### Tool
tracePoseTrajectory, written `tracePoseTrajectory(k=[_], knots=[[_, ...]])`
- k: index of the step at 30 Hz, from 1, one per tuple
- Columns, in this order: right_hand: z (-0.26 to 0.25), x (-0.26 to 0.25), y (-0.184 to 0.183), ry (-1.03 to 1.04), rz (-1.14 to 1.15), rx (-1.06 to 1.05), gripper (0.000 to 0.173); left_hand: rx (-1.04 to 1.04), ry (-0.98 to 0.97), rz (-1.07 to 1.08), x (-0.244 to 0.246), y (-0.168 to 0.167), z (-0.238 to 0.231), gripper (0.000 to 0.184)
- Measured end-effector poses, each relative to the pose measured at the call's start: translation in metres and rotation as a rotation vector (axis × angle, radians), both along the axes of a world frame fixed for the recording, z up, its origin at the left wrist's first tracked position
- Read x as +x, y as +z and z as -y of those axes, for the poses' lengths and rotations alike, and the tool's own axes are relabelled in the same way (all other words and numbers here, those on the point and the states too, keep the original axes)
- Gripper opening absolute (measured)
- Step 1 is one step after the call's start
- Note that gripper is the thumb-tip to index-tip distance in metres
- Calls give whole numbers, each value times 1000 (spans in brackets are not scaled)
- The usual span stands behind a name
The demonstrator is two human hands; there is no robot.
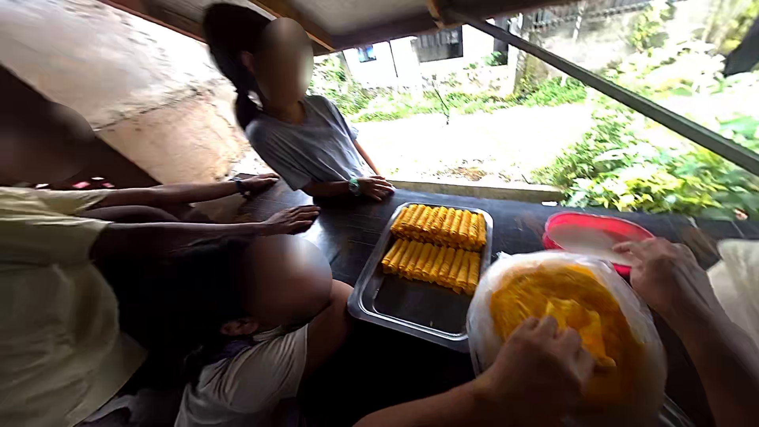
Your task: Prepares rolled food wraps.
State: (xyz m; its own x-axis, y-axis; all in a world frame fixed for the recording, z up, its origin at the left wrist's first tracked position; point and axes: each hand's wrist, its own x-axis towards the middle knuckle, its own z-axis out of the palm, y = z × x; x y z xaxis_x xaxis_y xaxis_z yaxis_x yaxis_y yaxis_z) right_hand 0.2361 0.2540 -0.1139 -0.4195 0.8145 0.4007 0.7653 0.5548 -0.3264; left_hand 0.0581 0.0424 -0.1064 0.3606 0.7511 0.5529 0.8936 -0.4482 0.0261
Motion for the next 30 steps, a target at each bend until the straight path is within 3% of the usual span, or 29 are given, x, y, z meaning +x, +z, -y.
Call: tracePoseTrajectory(k=[5, 11, 17, 22, 26, 30], knots=[[-44, -10, -21, -101, 332, -331, 30, 6, 30, 58, 3, -12, -1, 25], [-46, -12, -18, -122, 529, -441, 35, -50, 41, 149, 8, -17, -1, 27], [-59, 7, -32, 28, 269, -196, 21, -8, 60, 119, 12, -25, 0, 25], [-37, 5, -17, -50, 372, -302, 24, -21, 34, 69, 9, -17, 12, 25], [-15, 15, -11, -73, 99, -166, 20, -51, 34, 49, 7, -14, 18, 30], [49, 22, 2, 200, -237, -27, 34, -53, 2, 25, -1, -17, 16, 28]])
